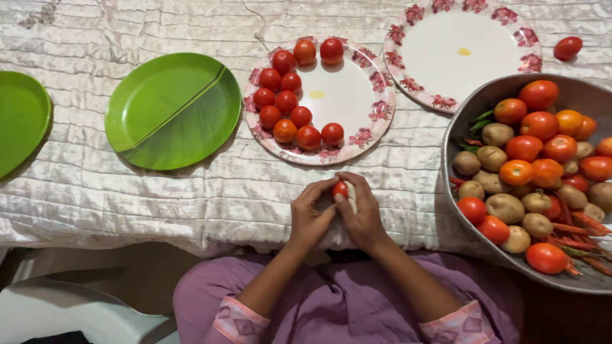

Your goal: The person sits on the floor and picks tomatoes from a large metal bowl containing mixed vegetables. They wipe each tomato with a white cloth and place it on a nearby plate. The process is repeated for several tomatoes.

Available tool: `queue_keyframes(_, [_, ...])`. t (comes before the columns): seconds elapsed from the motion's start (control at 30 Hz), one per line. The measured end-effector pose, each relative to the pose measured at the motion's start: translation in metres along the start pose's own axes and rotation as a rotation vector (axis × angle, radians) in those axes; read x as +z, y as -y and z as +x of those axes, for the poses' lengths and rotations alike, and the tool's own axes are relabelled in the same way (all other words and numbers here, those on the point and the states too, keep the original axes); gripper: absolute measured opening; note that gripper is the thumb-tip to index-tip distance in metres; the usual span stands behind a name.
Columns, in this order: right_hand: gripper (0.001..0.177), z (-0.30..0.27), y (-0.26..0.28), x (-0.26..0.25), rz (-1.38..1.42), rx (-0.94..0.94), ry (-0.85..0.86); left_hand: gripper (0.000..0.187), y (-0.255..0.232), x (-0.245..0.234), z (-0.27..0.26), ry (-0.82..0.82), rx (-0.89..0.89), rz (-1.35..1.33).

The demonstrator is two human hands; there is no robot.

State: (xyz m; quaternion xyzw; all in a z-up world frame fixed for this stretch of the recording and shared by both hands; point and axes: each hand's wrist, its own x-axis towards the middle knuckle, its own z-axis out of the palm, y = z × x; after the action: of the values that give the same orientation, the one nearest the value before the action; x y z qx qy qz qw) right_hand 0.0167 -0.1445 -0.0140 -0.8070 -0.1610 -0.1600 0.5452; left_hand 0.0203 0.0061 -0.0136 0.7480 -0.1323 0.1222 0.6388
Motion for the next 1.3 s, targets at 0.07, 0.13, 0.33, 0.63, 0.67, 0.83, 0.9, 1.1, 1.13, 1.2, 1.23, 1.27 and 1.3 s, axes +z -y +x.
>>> queue_keyframes(0.07, [0.042,-0.001,-0.007,-0.002,0.156,0.16,0.023,0.05,-0.002,0.0,-0.003,0.018,0.02,-0.043])
queue_keyframes(0.13, [0.044,-0.002,-0.017,-0.005,0.351,0.279,0.046,0.05,-0.005,0.001,-0.005,0.047,0.014,-0.107])
queue_keyframes(0.33, [0.056,-0.008,-0.044,-0.016,0.873,0.411,0.133,0.05,-0.016,0.007,-0.009,0.155,-0.013,-0.357])
queue_keyframes(0.63, [0.048,-0.006,-0.037,-0.007,0.658,0.348,0.122,0.052,-0.021,-0.002,-0.006,0.046,0.137,0.07])
queue_keyframes(0.67, [0.052,-0.008,-0.031,-0.006,0.561,0.31,0.144,0.052,-0.021,-0.007,-0.004,0.03,0.17,0.118])
queue_keyframes(0.83, [0.058,-0.007,-0.01,-0.005,0.262,0.226,0.135,0.051,-0.026,-0.01,-0.002,0.01,0.222,0.274])
queue_keyframes(0.9, [0.055,-0.006,-0.008,-0.005,0.301,0.236,0.123,0.053,-0.028,-0.01,-0.003,0.035,0.233,0.272])
queue_keyframes(1.1, [0.041,-0.008,-0.029,-0.015,0.579,0.309,0.2,0.052,-0.031,-0.012,-0.002,0.088,0.35,0.283])
queue_keyframes(1.13, [0.043,-0.008,-0.035,-0.017,0.666,0.352,0.223,0.051,-0.031,-0.011,-0.003,0.102,0.352,0.277])
queue_keyframes(1.2, [0.045,-0.01,-0.044,-0.022,0.839,0.439,0.269,0.05,-0.032,-0.009,-0.005,0.131,0.354,0.263])
queue_keyframes(1.23, [0.047,-0.011,-0.047,-0.025,0.906,0.44,0.295,0.051,-0.031,-0.009,-0.005,0.139,0.351,0.245])
queue_keyframes(1.27, [0.049,-0.011,-0.049,-0.027,0.973,0.44,0.322,0.052,-0.031,-0.009,-0.005,0.146,0.349,0.227])
queue_keyframes(1.3, [0.052,-0.012,-0.05,-0.028,1.039,0.439,0.349,0.052,-0.03,-0.009,-0.005,0.154,0.347,0.209])
